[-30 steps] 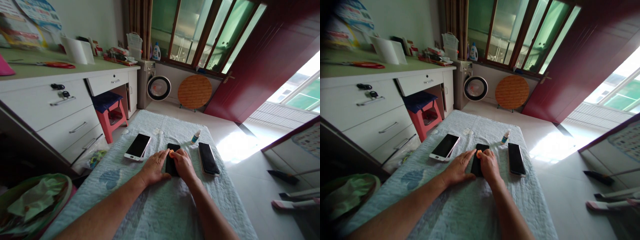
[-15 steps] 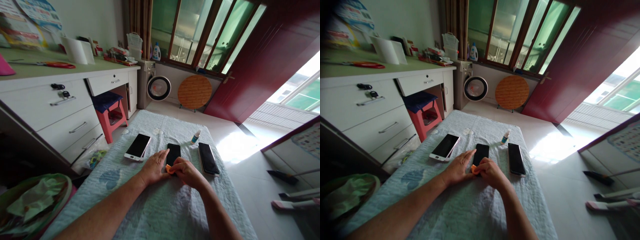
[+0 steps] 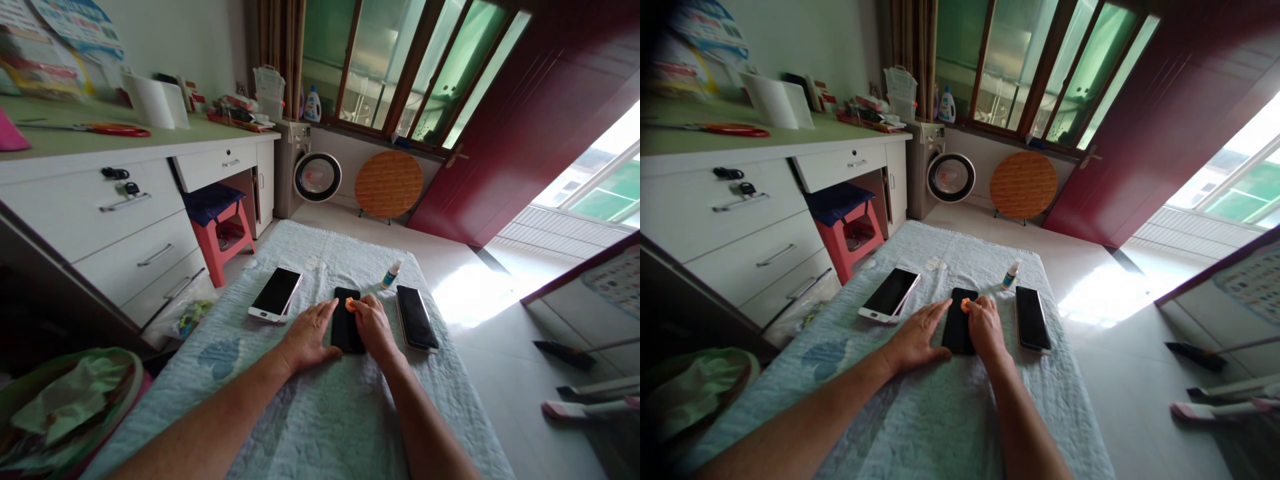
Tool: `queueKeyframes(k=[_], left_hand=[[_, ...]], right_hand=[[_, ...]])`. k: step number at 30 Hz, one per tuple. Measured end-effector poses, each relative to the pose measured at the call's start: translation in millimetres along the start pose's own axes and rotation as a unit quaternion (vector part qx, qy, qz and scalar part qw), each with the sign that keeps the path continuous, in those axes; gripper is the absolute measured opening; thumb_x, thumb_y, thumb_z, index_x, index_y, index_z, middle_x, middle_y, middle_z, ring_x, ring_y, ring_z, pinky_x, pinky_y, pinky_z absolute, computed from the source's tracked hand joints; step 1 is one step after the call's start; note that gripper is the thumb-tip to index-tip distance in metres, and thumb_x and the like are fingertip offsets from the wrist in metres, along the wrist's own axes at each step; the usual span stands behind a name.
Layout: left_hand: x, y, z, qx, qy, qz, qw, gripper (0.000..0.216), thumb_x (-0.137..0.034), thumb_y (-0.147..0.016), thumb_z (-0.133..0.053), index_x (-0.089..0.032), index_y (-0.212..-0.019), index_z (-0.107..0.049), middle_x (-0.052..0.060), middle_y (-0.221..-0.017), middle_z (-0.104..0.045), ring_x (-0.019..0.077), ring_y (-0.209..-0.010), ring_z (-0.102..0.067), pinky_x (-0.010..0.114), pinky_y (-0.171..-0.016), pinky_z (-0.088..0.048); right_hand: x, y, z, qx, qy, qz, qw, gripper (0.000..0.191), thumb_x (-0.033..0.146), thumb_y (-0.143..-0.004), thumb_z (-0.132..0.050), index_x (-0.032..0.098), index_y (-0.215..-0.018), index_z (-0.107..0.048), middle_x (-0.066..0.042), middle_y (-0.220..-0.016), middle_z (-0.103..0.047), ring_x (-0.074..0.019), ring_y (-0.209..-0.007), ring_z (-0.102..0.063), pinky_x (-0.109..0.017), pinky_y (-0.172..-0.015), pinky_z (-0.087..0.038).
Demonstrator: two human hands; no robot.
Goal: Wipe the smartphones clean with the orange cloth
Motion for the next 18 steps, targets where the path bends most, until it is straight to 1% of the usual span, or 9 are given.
queueKeyframes(k=[4,7,11,15,18], left_hand=[[-1.0,-0.4,1.1,0.003,0.002,-0.003,1.000,0.100,-0.044,-0.069,-0.077,-0.020,-0.150,-0.022,0.017,-0.151,-0.038,0.0320,-0.139,-0.037,0.049,-0.115,-0.029],[-2.1,-0.2,3.0,0.006,0.004,-0.006,1.000,0.098,-0.043,-0.071,-0.075,-0.019,-0.149,-0.022,0.017,-0.152,-0.038,0.0321,-0.140,-0.036,0.049,-0.115,-0.029],[-3.3,-0.2,4.3,0.015,-0.003,-0.001,1.000,0.096,-0.043,-0.072,-0.074,-0.017,-0.149,-0.023,0.018,-0.150,-0.039,0.0322,-0.139,-0.038,0.049,-0.115,-0.029],[-2.7,-0.5,3.2,0.016,-0.009,0.005,1.000,0.097,-0.044,-0.071,-0.075,-0.016,-0.149,-0.024,0.018,-0.151,-0.039,0.0315,-0.139,-0.038,0.048,-0.115,-0.027],[-1.7,-0.4,2.4,0.015,-0.008,0.005,1.000,0.097,-0.045,-0.071,-0.075,-0.016,-0.148,-0.024,0.018,-0.151,-0.039,0.0309,-0.139,-0.038,0.048,-0.116,-0.028]], right_hand=[[11.3,2.3,-2.7,0.031,-0.023,0.054,0.998,0.030,0.013,-0.092,-0.048,0.026,-0.100,-0.074,-0.006,-0.094,-0.059,-0.0197,-0.090,-0.051,-0.029,-0.084,-0.041],[17.1,7.6,-0.2,0.051,-0.035,0.081,0.995,0.032,0.012,-0.092,-0.048,0.028,-0.101,-0.074,-0.005,-0.094,-0.060,-0.0186,-0.090,-0.051,-0.028,-0.083,-0.042],[19.2,16.2,9.3,0.100,-0.064,0.101,0.988,0.032,0.011,-0.092,-0.049,0.028,-0.099,-0.075,-0.003,-0.092,-0.060,-0.0167,-0.090,-0.053,-0.027,-0.083,-0.042],[15.7,23.2,21.5,0.147,-0.089,0.114,0.979,0.031,0.012,-0.091,-0.050,0.027,-0.093,-0.077,-0.002,-0.089,-0.060,-0.0150,-0.087,-0.055,-0.026,-0.082,-0.042],[11.5,24.9,29.0,0.172,-0.102,0.103,0.974,0.034,0.007,-0.086,-0.052,0.028,-0.088,-0.078,-0.002,-0.088,-0.062,-0.0143,-0.087,-0.057,-0.026,-0.083,-0.042]])
Point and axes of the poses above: each hand's wrist, its own y-axis away from the middle knuckle, its own z-axis out of the back of the hand, x = y × z, the point moved 1 cm from there along -y, towards the middle knuckle
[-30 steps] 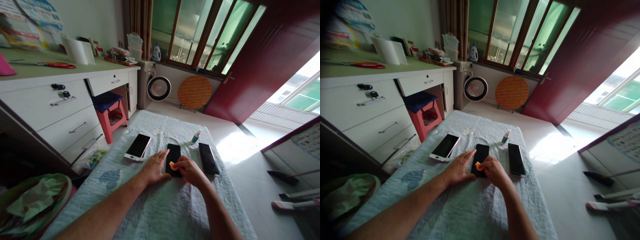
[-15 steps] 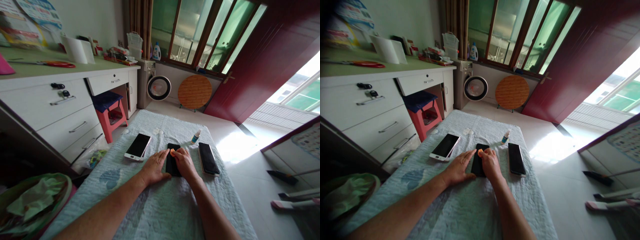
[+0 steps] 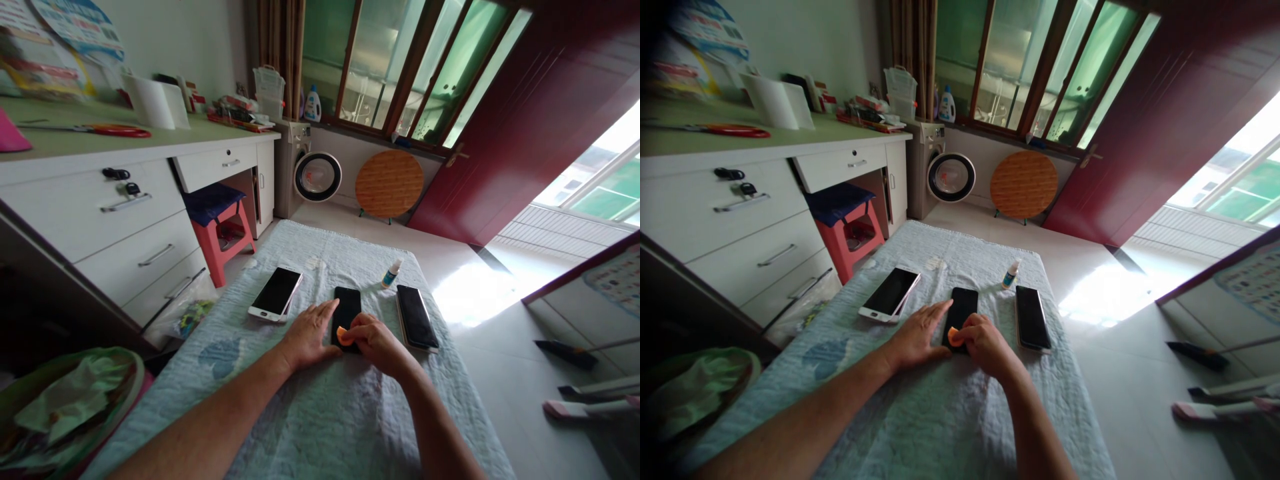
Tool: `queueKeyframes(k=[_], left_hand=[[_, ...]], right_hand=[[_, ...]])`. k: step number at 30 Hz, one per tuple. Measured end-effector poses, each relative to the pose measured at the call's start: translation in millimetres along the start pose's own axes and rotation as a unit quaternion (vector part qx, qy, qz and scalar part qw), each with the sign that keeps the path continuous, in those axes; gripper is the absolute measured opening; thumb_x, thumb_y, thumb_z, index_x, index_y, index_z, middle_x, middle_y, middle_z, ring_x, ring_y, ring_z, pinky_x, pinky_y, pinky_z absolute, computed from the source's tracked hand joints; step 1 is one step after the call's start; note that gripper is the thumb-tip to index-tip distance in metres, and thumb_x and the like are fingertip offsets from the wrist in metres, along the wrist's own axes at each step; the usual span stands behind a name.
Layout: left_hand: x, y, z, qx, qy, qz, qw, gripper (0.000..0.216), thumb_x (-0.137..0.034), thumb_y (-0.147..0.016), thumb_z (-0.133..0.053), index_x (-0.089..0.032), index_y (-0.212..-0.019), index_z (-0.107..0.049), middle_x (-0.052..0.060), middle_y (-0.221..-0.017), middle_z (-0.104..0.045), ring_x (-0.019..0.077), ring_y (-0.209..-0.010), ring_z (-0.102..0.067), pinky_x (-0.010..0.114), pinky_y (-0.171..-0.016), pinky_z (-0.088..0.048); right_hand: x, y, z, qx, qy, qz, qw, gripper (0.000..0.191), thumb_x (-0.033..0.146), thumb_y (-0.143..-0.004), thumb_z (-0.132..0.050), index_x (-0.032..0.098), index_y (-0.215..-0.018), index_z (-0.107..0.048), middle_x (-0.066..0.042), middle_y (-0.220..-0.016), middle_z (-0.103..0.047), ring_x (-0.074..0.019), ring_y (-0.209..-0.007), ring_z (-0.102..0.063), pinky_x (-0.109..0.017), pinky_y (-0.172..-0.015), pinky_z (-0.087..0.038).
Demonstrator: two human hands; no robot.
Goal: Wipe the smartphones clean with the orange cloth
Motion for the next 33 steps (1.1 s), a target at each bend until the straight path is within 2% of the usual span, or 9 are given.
queueKeyframes(k=[7,14,19,25,30,33], left_hand=[[-0.9,0.6,0.4,-0.006,-0.008,-0.001,1.000,0.093,-0.041,-0.071,-0.075,-0.017,-0.147,-0.026,0.016,-0.150,-0.040,0.0298,-0.138,-0.039,0.047,-0.116,-0.028],[-3.9,1.4,3.0,-0.009,-0.012,-0.010,1.000,0.088,-0.041,-0.072,-0.074,-0.016,-0.145,-0.032,0.016,-0.148,-0.042,0.0310,-0.137,-0.039,0.046,-0.115,-0.029],[-10.0,2.2,9.4,-0.009,0.002,-0.021,1.000,0.067,-0.038,-0.073,-0.075,-0.019,-0.132,-0.050,0.012,-0.137,-0.051,0.0294,-0.126,-0.049,0.041,-0.108,-0.038],[-15.2,2.6,12.2,0.010,0.000,-0.058,0.998,0.042,-0.035,-0.077,-0.072,-0.020,-0.115,-0.062,0.006,-0.114,-0.061,0.0248,-0.107,-0.057,0.036,-0.097,-0.045],[-14.4,3.5,11.9,0.002,-0.011,-0.051,0.999,0.040,-0.032,-0.076,-0.074,-0.022,-0.114,-0.065,0.005,-0.119,-0.058,0.0238,-0.109,-0.057,0.034,-0.098,-0.045],[-16.1,4.4,13.1,0.003,-0.034,-0.041,0.999,0.031,-0.031,-0.077,-0.074,-0.024,-0.107,-0.069,0.005,-0.117,-0.057,0.0228,-0.105,-0.058,0.033,-0.094,-0.047]], right_hand=[[-10.0,5.5,12.6,0.016,-0.043,-0.030,0.998,0.039,0.001,-0.076,-0.049,0.025,-0.082,-0.078,-0.001,-0.083,-0.066,-0.0137,-0.080,-0.061,-0.027,-0.084,-0.044],[-23.8,2.2,6.1,-0.077,0.010,-0.097,0.992,0.032,0.005,-0.080,-0.050,0.021,-0.089,-0.076,-0.004,-0.087,-0.063,-0.0168,-0.086,-0.058,-0.028,-0.082,-0.042],[-15.0,-3.4,-6.3,-0.121,0.055,-0.074,0.988,0.030,0.008,-0.086,-0.048,0.021,-0.091,-0.075,-0.004,-0.087,-0.059,-0.0169,-0.086,-0.054,-0.029,-0.083,-0.042],[-11.5,-3.1,-10.7,-0.083,0.025,-0.016,0.996,0.029,0.010,-0.089,-0.050,0.023,-0.093,-0.075,-0.004,-0.089,-0.058,-0.0159,-0.088,-0.055,-0.027,-0.083,-0.042],[-18.4,-2.8,-8.5,-0.095,0.018,-0.038,0.995,0.032,0.007,-0.086,-0.049,0.023,-0.095,-0.076,-0.004,-0.089,-0.060,-0.0167,-0.088,-0.055,-0.028,-0.082,-0.042],[-21.0,-3.5,-8.7,-0.107,0.004,-0.046,0.993,0.032,0.009,-0.087,-0.049,0.023,-0.098,-0.076,-0.004,-0.090,-0.061,-0.0163,-0.087,-0.057,-0.028,-0.083,-0.043]])
Point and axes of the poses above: each hand's wrist, its own y-axis away from the middle knuckle, its own z-axis out of the back of the hand, x = y × z, the point moved 1 cm from there along -y, towards the middle knuckle
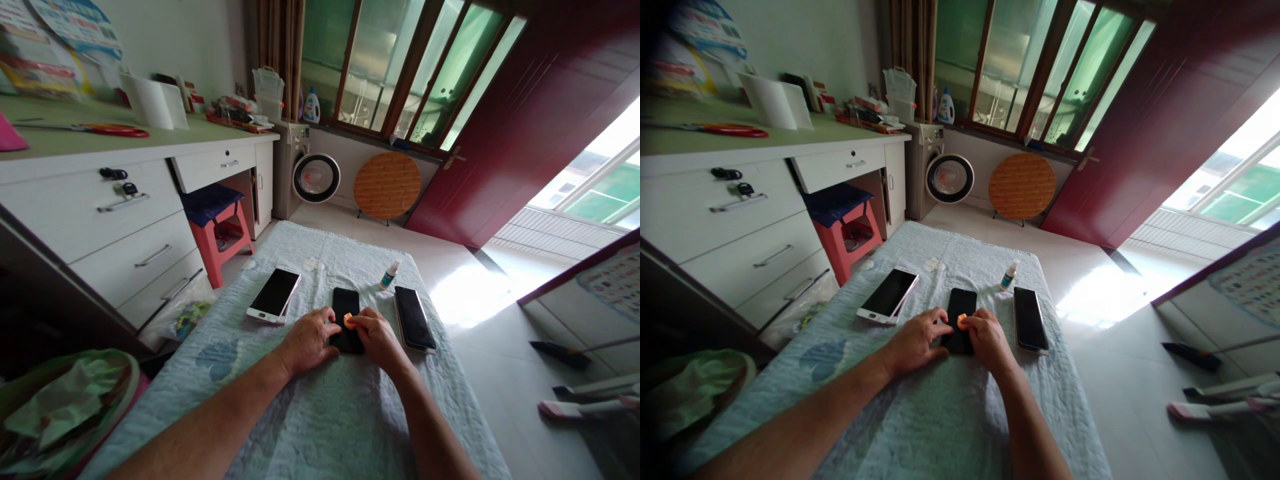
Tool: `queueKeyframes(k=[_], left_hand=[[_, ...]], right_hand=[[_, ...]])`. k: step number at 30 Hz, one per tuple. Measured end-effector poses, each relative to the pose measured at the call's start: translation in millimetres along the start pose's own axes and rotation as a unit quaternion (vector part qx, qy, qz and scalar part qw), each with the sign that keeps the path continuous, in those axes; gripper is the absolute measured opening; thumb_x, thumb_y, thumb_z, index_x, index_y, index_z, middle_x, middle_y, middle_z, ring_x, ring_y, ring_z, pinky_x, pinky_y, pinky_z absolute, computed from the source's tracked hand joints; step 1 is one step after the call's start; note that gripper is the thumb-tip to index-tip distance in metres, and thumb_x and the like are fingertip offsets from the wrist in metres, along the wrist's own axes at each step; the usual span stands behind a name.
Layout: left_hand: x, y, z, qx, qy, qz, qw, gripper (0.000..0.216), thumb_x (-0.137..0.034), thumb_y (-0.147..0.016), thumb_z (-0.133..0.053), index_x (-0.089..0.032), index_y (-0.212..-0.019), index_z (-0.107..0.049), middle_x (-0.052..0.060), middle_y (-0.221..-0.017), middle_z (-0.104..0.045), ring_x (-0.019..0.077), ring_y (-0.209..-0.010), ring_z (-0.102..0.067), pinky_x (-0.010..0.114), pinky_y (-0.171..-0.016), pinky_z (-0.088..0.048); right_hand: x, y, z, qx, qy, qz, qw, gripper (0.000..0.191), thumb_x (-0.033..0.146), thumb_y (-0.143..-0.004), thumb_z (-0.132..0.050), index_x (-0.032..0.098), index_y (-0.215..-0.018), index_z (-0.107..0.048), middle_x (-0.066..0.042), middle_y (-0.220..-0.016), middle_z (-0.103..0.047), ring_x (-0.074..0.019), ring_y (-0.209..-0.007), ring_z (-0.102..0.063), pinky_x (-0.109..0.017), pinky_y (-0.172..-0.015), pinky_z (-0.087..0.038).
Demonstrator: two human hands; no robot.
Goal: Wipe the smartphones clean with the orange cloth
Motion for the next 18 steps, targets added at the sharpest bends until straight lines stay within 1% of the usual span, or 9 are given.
queueKeyframes(k=[2,4,6,8,9,12,14,18], left_hand=[[-4.1,0.9,1.0,0.004,-0.031,-0.005,0.999,0.026,-0.031,-0.079,-0.072,-0.022,-0.104,-0.069,0.006,-0.115,-0.058,0.0233,-0.105,-0.058,0.034,-0.093,-0.048],[-10.8,2.2,1.0,-0.002,-0.076,-0.018,0.997,0.023,-0.029,-0.083,-0.069,-0.020,-0.104,-0.068,0.008,-0.117,-0.059,0.0256,-0.108,-0.057,0.037,-0.094,-0.048],[-18.8,3.7,-0.7,-0.005,-0.120,-0.029,0.992,0.017,-0.022,-0.089,-0.060,-0.018,-0.104,-0.067,0.009,-0.114,-0.061,0.0263,-0.106,-0.058,0.040,-0.092,-0.049],[-26.3,5.2,-4.2,0.004,-0.153,-0.031,0.988,0.022,-0.012,-0.093,-0.047,-0.016,-0.102,-0.067,0.009,-0.102,-0.065,0.0246,-0.095,-0.061,0.039,-0.085,-0.052],[-29.5,5.7,-6.2,0.006,-0.163,-0.030,0.986,0.025,-0.009,-0.093,-0.044,-0.015,-0.104,-0.066,0.009,-0.100,-0.066,0.0242,-0.091,-0.062,0.039,-0.082,-0.052],[-36.4,6.2,-11.5,0.008,-0.185,-0.030,0.982,0.028,-0.004,-0.091,-0.045,-0.012,-0.109,-0.065,0.010,-0.097,-0.068,0.0234,-0.085,-0.063,0.037,-0.077,-0.053],[-39.7,5.7,-13.9,0.014,-0.206,-0.029,0.978,0.031,-0.003,-0.090,-0.044,-0.011,-0.111,-0.065,0.010,-0.099,-0.068,0.0240,-0.085,-0.064,0.037,-0.074,-0.054],[-45.9,5.5,-16.6,0.033,-0.238,-0.011,0.971,0.038,0.001,-0.087,-0.040,-0.012,-0.112,-0.066,0.012,-0.102,-0.068,0.0255,-0.084,-0.064,0.037,-0.070,-0.054]], right_hand=[[-0.5,-0.7,-0.4,-0.004,-0.004,-0.006,1.000,0.032,0.010,-0.087,-0.049,0.023,-0.098,-0.076,-0.004,-0.089,-0.061,-0.0159,-0.086,-0.058,-0.027,-0.082,-0.043],[0.2,-1.9,-0.2,-0.004,-0.001,-0.011,1.000,0.032,0.010,-0.087,-0.049,0.023,-0.097,-0.076,-0.004,-0.089,-0.062,-0.0156,-0.085,-0.059,-0.026,-0.082,-0.043],[2.9,-4.0,0.4,0.001,0.010,-0.013,1.000,0.031,0.009,-0.087,-0.049,0.022,-0.094,-0.076,-0.004,-0.088,-0.062,-0.0156,-0.084,-0.058,-0.026,-0.081,-0.043],[8.0,-7.3,0.6,0.007,0.024,-0.007,1.000,0.030,0.009,-0.087,-0.049,0.022,-0.091,-0.075,-0.003,-0.086,-0.062,-0.0159,-0.084,-0.057,-0.026,-0.081,-0.042],[11.3,-9.3,0.3,0.008,0.030,-0.003,1.000,0.030,0.008,-0.087,-0.049,0.022,-0.091,-0.075,-0.003,-0.086,-0.061,-0.0160,-0.085,-0.057,-0.027,-0.082,-0.042],[22.6,-16.5,-3.3,0.012,0.042,0.012,0.999,0.032,0.006,-0.088,-0.048,0.022,-0.098,-0.073,-0.004,-0.088,-0.061,-0.0156,-0.086,-0.055,-0.026,-0.083,-0.041],[29.2,-22.0,-7.5,0.020,0.054,0.025,0.998,0.031,0.007,-0.089,-0.049,0.023,-0.099,-0.073,-0.004,-0.088,-0.060,-0.0155,-0.085,-0.053,-0.026,-0.082,-0.041],[36.3,-35.0,-15.0,0.028,0.095,0.049,0.994,0.023,0.012,-0.089,-0.054,0.022,-0.086,-0.074,-0.004,-0.088,-0.058,-0.0166,-0.088,-0.049,-0.025,-0.079,-0.039]])
Point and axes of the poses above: each hand's wrist, its own y-axis away from the middle knuckle, its own z-axis out of the back of the hand, x = y × z, the point moved 1 cm from there along -y, towards the middle knuckle
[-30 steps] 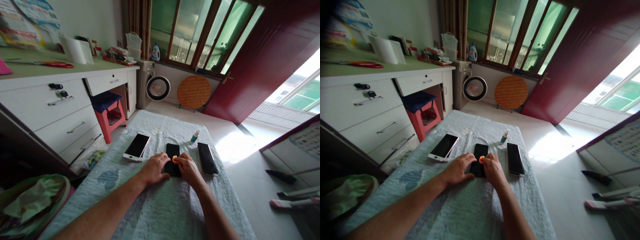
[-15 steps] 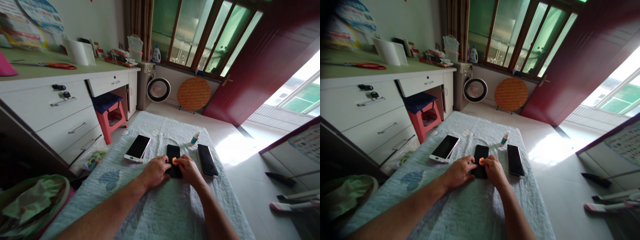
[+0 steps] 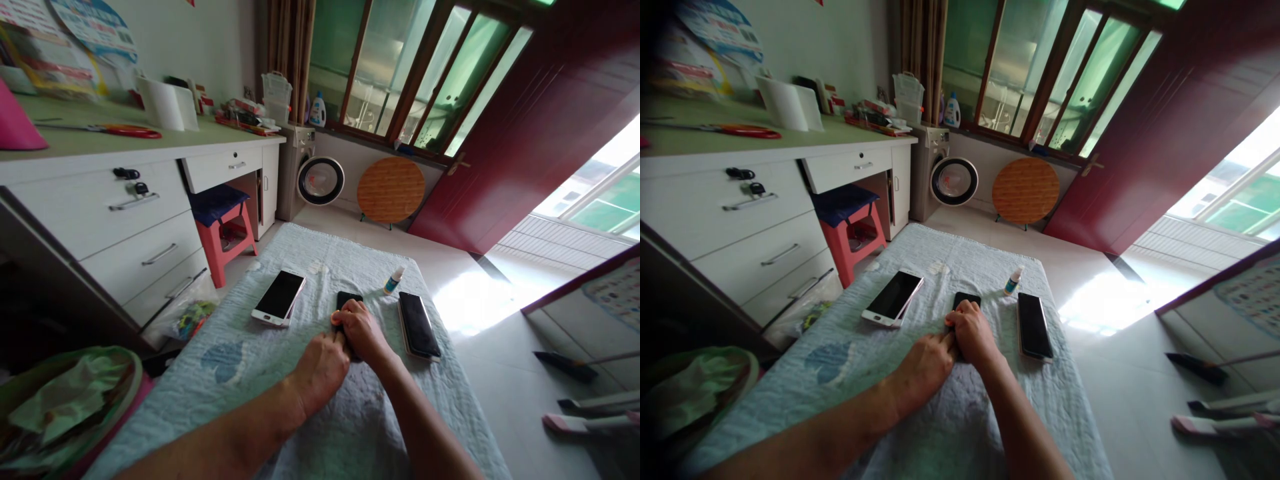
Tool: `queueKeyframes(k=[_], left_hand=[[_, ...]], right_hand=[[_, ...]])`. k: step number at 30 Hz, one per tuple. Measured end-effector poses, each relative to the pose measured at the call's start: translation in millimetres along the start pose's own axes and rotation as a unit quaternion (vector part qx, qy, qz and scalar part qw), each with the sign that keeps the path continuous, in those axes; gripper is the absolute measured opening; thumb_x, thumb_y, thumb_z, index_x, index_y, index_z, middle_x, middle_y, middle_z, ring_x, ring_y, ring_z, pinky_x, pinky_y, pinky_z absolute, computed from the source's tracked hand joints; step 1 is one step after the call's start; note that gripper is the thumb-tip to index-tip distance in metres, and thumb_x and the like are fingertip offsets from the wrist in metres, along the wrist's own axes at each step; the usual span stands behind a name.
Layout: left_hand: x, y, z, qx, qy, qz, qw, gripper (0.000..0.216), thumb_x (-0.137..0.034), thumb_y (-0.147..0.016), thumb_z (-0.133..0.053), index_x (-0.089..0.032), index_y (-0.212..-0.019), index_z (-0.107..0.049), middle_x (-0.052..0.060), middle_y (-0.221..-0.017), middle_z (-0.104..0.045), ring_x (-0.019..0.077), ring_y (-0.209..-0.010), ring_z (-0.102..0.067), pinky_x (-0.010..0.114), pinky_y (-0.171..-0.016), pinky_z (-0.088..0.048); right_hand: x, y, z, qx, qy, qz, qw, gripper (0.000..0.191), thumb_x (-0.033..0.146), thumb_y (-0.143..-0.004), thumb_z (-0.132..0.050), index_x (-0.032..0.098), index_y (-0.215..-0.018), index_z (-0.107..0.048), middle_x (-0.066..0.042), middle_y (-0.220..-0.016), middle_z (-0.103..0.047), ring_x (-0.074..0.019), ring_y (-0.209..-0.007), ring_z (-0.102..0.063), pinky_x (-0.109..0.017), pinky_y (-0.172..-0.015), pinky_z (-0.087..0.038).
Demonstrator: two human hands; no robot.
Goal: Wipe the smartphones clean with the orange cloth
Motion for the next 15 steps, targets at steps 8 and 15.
queueKeyframes(k=[8,15], left_hand=[[-8.5,3.5,1.4,0.033,0.046,0.032,0.998,0.044,0.003,-0.086,-0.033,-0.008,-0.117,-0.063,0.018,-0.102,-0.067,0.0275,-0.076,-0.066,0.038,-0.062,-0.053],[-6.5,3.0,7.3,0.038,0.047,0.035,0.998,0.048,0.007,-0.082,-0.035,-0.007,-0.122,-0.057,0.018,-0.105,-0.068,0.0253,-0.081,-0.068,0.033,-0.065,-0.055]], right_hand=[[-1.0,-19.4,0.3,0.060,0.079,0.030,0.995,0.015,0.014,-0.084,-0.062,0.021,-0.076,-0.072,-0.005,-0.093,-0.055,-0.0189,-0.093,-0.045,-0.027,-0.075,-0.036],[-2.3,-12.8,3.1,0.124,0.025,0.064,0.990,0.015,0.011,-0.079,-0.065,0.024,-0.076,-0.074,-0.003,-0.093,-0.056,-0.0174,-0.091,-0.043,-0.026,-0.074,-0.036]])
Point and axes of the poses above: each hand's wrist, its own y-axis away from the middle knuckle, its own z-axis out of the back of the hand, x = y × z, the point moved 1 cm from there along -y, towards the middle knuckle
